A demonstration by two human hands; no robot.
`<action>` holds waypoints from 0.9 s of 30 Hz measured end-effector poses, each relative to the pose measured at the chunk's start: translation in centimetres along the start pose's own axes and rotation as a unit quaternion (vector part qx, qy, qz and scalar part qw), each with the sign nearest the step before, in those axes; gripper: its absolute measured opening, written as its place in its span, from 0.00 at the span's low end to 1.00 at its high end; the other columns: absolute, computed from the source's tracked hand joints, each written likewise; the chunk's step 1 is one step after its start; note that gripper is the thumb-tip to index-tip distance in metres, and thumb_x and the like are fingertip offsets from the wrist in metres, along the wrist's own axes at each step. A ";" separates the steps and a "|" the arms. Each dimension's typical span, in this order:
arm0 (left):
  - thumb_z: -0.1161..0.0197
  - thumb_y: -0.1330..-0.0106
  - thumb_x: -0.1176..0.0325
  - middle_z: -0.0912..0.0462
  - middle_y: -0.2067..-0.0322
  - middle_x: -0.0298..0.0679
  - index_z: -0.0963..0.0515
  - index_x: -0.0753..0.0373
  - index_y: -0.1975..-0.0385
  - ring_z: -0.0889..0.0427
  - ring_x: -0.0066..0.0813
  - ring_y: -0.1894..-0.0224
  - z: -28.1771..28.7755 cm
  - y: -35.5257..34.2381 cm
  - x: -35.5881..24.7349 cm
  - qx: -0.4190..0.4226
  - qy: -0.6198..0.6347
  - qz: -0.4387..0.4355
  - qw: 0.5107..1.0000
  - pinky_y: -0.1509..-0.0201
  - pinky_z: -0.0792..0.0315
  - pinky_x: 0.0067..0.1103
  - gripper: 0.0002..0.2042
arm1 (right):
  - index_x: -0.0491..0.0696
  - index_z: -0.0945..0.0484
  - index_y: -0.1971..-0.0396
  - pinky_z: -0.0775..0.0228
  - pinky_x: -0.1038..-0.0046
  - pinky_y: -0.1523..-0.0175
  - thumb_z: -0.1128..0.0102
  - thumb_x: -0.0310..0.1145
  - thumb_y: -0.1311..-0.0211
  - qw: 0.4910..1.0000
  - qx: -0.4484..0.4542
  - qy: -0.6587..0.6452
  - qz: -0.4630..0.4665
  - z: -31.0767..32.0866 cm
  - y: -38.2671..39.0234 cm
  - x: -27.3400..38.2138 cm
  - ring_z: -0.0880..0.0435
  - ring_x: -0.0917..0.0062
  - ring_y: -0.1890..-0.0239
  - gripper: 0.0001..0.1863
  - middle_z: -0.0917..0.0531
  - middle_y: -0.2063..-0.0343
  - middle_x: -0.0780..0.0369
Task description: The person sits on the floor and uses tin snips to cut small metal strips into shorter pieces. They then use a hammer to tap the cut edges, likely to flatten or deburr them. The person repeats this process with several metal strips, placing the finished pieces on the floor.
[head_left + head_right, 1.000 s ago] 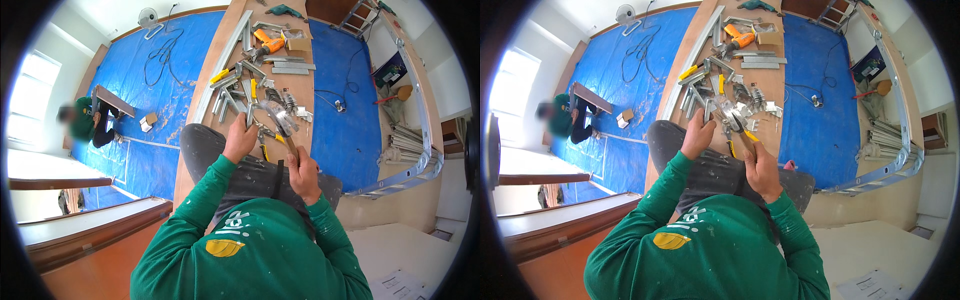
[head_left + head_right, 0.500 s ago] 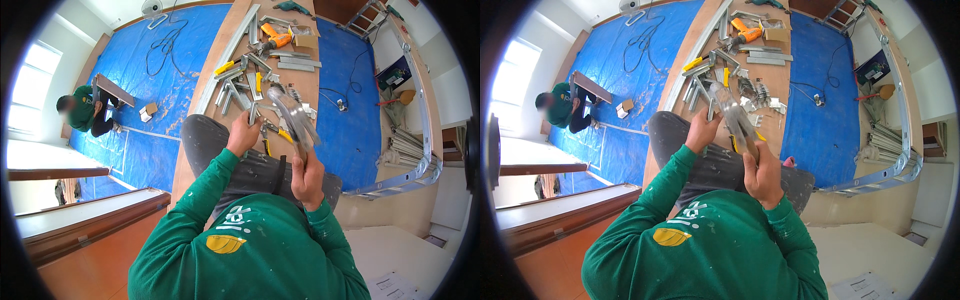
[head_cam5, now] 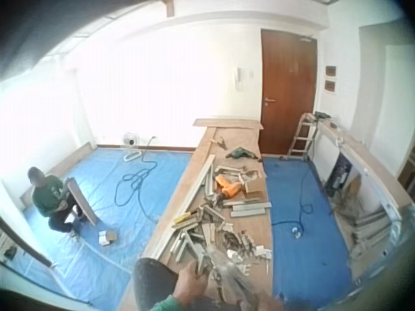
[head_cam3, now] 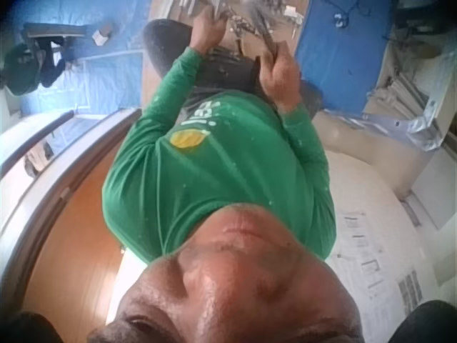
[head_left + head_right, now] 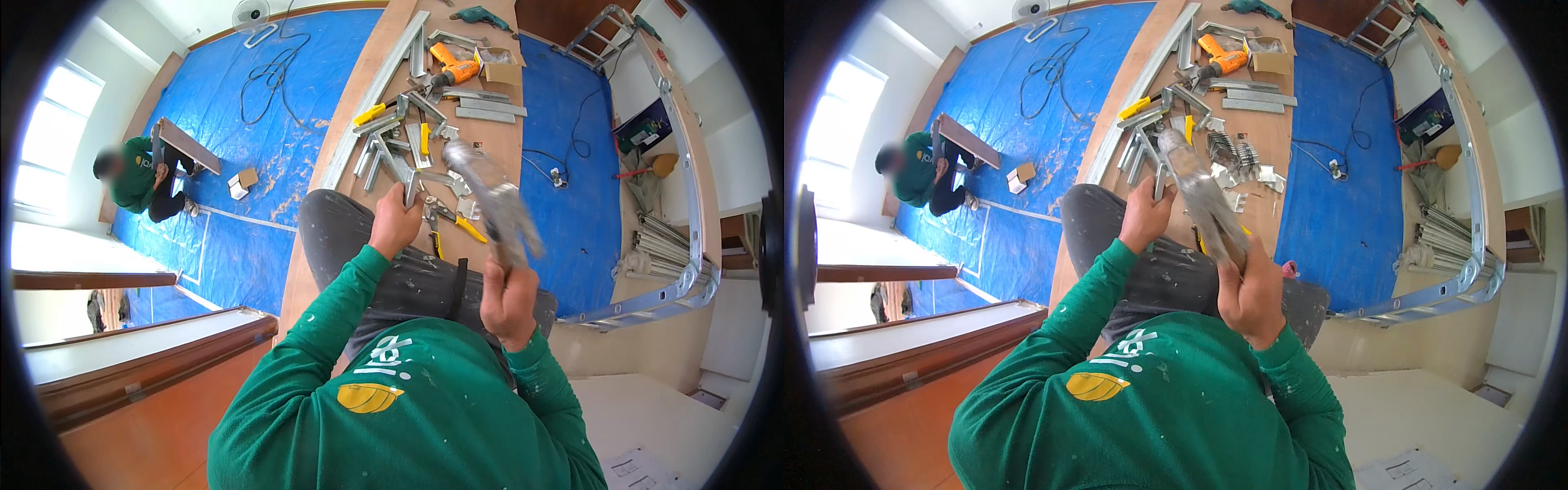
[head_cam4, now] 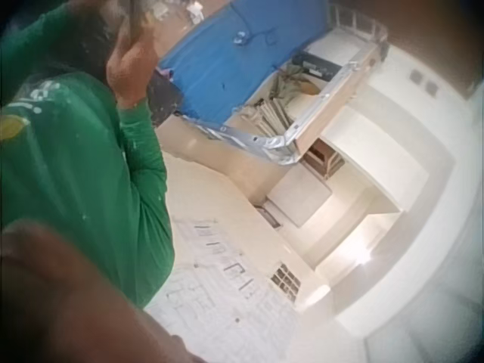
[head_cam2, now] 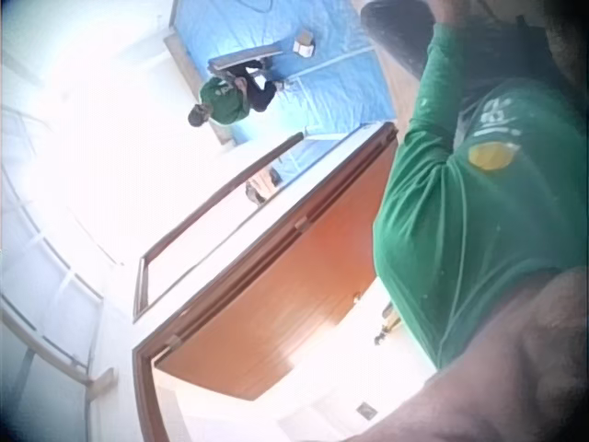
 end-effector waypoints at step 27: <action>0.37 0.27 0.69 0.25 0.77 0.35 0.30 0.62 0.60 0.26 0.22 0.82 3.6 -13.4 9.5 -0.042 0.364 0.015 0.930 0.78 0.26 0.25 0.08 | 0.43 0.25 0.50 0.25 0.49 0.52 0.38 0.35 0.30 0.954 0.079 0.247 -0.151 -5.6 6.9 -20.0 0.16 0.46 0.53 0.15 0.16 0.54 0.48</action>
Point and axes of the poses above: each hand's wrist, its own y-axis away from the middle knuckle, its own z-axis out of the back of the hand, x = y × z, the point moved 7 cm from there along -y, towards the middle knuckle
